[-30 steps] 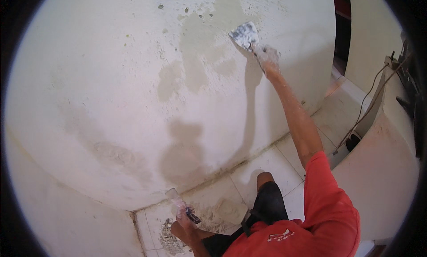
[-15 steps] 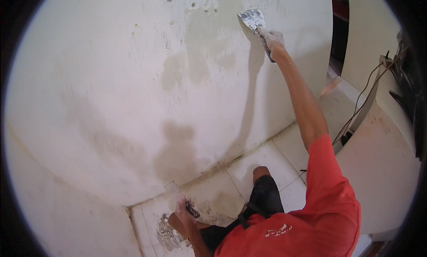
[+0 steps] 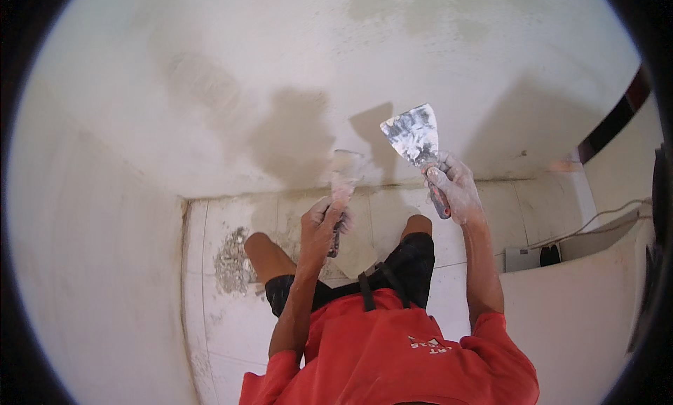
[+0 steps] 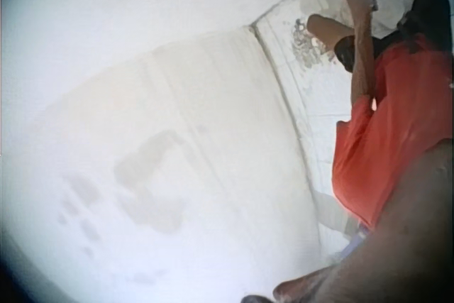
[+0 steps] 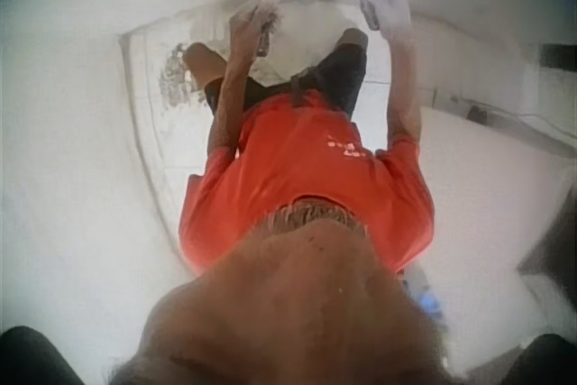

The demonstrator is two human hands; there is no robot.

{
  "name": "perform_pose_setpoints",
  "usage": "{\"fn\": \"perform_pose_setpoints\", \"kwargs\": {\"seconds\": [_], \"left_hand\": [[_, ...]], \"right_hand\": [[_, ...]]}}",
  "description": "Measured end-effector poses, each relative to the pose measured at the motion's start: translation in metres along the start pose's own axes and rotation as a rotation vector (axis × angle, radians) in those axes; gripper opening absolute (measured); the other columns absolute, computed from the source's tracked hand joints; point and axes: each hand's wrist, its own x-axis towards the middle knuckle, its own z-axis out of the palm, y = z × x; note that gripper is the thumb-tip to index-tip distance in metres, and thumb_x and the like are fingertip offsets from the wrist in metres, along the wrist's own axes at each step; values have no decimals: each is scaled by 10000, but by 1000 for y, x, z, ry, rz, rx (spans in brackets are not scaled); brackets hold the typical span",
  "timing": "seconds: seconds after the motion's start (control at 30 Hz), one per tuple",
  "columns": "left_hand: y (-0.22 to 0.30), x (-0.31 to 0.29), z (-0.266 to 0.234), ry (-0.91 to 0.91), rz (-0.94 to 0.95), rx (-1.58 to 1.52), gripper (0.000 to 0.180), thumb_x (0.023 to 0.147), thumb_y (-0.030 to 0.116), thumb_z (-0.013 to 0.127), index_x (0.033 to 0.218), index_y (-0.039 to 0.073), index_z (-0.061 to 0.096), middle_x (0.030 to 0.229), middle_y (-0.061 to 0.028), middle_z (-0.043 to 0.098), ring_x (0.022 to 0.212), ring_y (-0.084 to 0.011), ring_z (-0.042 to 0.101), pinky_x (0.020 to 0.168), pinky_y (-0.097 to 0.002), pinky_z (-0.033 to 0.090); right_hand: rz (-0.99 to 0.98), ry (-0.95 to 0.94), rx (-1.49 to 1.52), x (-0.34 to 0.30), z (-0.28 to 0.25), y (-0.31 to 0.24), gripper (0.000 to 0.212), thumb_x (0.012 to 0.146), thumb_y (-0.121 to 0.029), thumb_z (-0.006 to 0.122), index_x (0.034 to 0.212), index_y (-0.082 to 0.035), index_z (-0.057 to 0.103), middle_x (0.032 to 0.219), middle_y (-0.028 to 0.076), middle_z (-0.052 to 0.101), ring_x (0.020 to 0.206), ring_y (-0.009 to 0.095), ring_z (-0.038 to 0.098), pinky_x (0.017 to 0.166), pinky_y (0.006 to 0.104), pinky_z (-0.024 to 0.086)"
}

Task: The person uses two scrapers to apply putty from a container onto a damaged section of a wall while sitting on the floor.

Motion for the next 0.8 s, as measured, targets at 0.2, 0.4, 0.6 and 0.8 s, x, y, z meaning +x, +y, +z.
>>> {"fn": "perform_pose_setpoints", "kwargs": {"seconds": [0.2, 0.4, 0.6, 0.8], "left_hand": [[40, -12, 17, -94, -66, -20, 285, 978, 251, 568, 1043, -13, 655, 766, -48, 647, 630, -93, 591, 580, -236, 470], [44, -9, 15, -117, -136, 29, 302, 981, 279, 564, 996, -9, 652, 747, -44, 638, 629, -91, 592, 566, -234, 467], [47, -8, 18, -166, -189, 81, 315, 990, 295, 543, 959, -1, 647, 720, -24, 619, 594, -69, 558, 525, -216, 427], [29, -11, 9, -113, -199, 150, 343, 985, 324, 543, 847, 23, 633, 649, -7, 575, 576, -63, 532, 516, -231, 417]], "right_hand": [[-214, 15, -167, -6, 9, -3, 138, 906, -88, 601, 1035, -38, 595, 863, 15, 580, 702, 66, 517, 629, 235, 436], [-651, 105, -638, 8, 4, -1, 208, 852, -15, 635, 1054, -33, 588, 981, 110, 582, 842, 227, 593, 730, 339, 485], [-834, 75, -915, 14, 3, 25, 236, 810, 59, 633, 1024, -40, 618, 1008, 124, 578, 880, 261, 573, 764, 353, 487], [-705, 174, -1139, 38, -8, 58, 247, 803, 49, 646, 1029, -50, 630, 948, 87, 590, 838, 238, 583, 715, 351, 492]]}}
